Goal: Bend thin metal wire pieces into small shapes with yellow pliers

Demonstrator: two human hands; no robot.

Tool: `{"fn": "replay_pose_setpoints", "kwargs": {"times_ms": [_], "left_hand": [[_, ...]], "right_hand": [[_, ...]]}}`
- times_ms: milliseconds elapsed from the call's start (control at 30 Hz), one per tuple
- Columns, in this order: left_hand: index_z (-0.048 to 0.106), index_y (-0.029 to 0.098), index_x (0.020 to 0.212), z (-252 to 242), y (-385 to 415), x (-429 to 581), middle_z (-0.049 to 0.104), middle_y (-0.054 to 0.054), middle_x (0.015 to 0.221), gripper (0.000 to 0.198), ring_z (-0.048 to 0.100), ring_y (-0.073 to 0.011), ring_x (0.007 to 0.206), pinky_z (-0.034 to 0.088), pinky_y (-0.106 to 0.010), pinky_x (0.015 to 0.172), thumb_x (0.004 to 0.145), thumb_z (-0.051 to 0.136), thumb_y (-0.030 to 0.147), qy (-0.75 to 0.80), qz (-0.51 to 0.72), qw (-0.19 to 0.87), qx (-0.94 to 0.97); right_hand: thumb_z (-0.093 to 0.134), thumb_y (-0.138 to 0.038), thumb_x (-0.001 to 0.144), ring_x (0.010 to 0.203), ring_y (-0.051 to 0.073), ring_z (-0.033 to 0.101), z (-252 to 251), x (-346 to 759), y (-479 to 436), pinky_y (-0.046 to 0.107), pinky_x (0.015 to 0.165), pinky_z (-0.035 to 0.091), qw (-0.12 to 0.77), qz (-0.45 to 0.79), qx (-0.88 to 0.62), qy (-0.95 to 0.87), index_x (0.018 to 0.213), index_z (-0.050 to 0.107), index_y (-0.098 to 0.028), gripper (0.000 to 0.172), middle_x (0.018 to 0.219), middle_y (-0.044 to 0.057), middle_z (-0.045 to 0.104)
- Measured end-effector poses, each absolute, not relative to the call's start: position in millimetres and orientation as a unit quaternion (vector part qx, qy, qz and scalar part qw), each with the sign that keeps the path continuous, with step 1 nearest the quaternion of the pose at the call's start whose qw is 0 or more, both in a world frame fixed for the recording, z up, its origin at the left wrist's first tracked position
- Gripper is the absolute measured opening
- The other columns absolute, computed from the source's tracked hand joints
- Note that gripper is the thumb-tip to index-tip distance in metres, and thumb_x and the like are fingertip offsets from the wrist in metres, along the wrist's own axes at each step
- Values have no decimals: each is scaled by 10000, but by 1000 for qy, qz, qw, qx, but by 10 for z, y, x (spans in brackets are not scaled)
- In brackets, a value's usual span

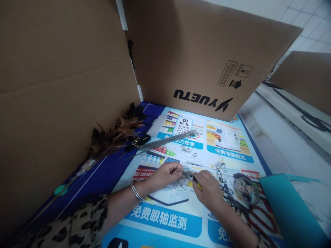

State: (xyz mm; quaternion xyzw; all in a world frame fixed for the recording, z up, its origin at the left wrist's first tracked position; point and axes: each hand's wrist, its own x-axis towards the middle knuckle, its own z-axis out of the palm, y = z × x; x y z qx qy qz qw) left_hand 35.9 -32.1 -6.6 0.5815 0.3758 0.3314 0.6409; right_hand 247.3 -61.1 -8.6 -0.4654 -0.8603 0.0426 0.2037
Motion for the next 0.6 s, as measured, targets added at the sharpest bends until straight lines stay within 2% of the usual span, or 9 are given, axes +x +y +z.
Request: {"fn": "replay_pose_setpoints", "kwargs": {"times_ms": [200,367,600], "left_hand": [[537,131,773,-63,-328,363,393,50,600,124,341,-69,535,278,-177,502,780,530,255,376,343,626,591],[562,134,830,-25,-310,347,504,1,730,152,451,-110,678,368,-212,621,809,510,275,367,375,599,605],[563,138,834,8,-287,335,529,-12,767,140,475,-130,731,379,-237,684,822,497,261,355,375,585,625]], "right_hand": [[464,-199,815,783,189,495,-135,2468,-617,311,684,422,218,49,-470,-854,931,560,-168,153,801,66,531],[488,-210,810,819,196,503,-186,2516,-584,328,719,430,269,65,-473,-836,952,541,-171,156,839,71,549],[502,-205,805,835,201,497,-176,2533,-566,347,735,432,279,74,-472,-833,962,530,-174,162,855,72,551]]}}
